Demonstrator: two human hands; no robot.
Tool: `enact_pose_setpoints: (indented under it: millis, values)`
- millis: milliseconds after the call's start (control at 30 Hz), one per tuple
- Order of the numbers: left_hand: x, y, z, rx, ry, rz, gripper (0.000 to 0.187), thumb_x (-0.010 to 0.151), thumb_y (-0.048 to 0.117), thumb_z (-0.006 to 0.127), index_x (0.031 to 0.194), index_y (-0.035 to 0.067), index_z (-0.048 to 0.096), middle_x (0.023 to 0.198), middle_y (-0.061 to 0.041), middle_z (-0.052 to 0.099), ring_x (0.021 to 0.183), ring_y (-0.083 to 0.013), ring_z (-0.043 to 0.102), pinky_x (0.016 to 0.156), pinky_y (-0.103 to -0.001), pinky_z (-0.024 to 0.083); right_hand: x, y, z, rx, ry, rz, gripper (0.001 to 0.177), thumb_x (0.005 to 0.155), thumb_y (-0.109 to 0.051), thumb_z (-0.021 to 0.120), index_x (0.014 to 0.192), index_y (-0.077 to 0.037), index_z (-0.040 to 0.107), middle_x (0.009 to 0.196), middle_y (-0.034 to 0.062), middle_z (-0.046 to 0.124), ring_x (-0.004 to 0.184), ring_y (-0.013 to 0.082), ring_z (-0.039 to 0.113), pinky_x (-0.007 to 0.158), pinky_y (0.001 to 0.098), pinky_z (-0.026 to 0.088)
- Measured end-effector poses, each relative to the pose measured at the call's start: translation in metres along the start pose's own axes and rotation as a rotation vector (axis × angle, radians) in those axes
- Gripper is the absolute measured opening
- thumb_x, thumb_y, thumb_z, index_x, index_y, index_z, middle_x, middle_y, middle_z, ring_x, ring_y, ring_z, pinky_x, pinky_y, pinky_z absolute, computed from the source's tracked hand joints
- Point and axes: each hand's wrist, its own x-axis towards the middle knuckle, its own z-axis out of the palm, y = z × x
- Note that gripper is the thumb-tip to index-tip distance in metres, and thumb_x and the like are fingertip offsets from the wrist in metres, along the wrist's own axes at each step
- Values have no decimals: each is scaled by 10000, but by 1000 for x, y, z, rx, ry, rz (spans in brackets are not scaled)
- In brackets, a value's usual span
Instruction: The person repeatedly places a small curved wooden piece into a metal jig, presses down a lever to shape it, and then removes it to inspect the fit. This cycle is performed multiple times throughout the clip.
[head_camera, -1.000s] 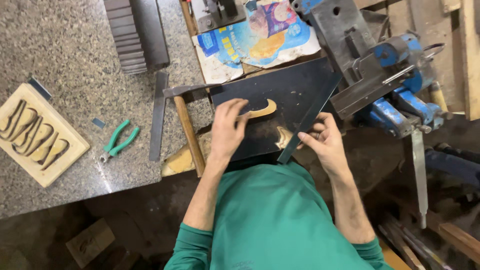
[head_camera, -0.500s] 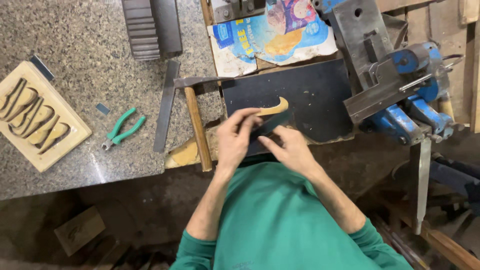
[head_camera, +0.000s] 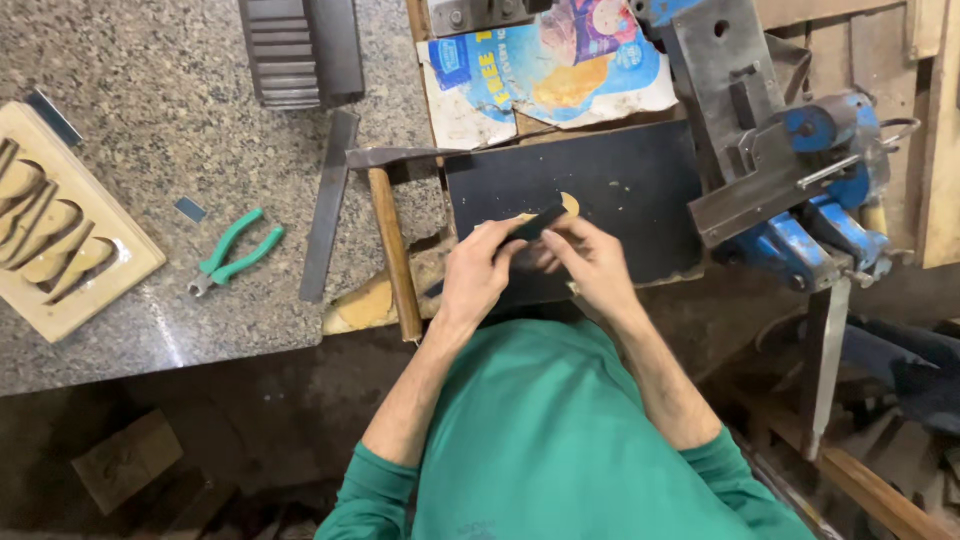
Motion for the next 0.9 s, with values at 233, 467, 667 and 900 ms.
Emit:
enact_pose_setpoints:
  millis: [233,467,667,900]
  values:
    - [16,-3,-38,75,-6,-80,351,916,90,738,1265,102,707,1098,-135,731,980,-299,732,850,-365,579,13,-7,-12,-1042,148,-640,331,883,-105,798,1182,-99,656,1245,98,603,1095,329,643,957,427,524]
    - [26,12,-23,85,-247,-153,338,858,137,775,1189,109,713,1074,-88,732,932,-274,732,774,-357,582,-18,17,-17,-805,352,-331,579,761,-154,871,1262,20,640,1120,129,602,902,290,625,783,398,521]
    - [17,14,11,92,-337,5,328,850,140,794,1168,89,731,1066,-80,714,1000,-277,708,867,-365,570,-34,27,-25,-133,381,4,329,948,-42,736,1271,-10,683,1051,51,699,881,92,680,768,260,580]
    - [0,4,43,102,-232,-130,315,857,119,791,1158,58,721,1132,-100,722,1052,-283,709,901,-362,565,-28,37,-47,-182,321,22,313,942,-49,740,1250,-9,700,1026,64,696,821,93,680,721,245,587]
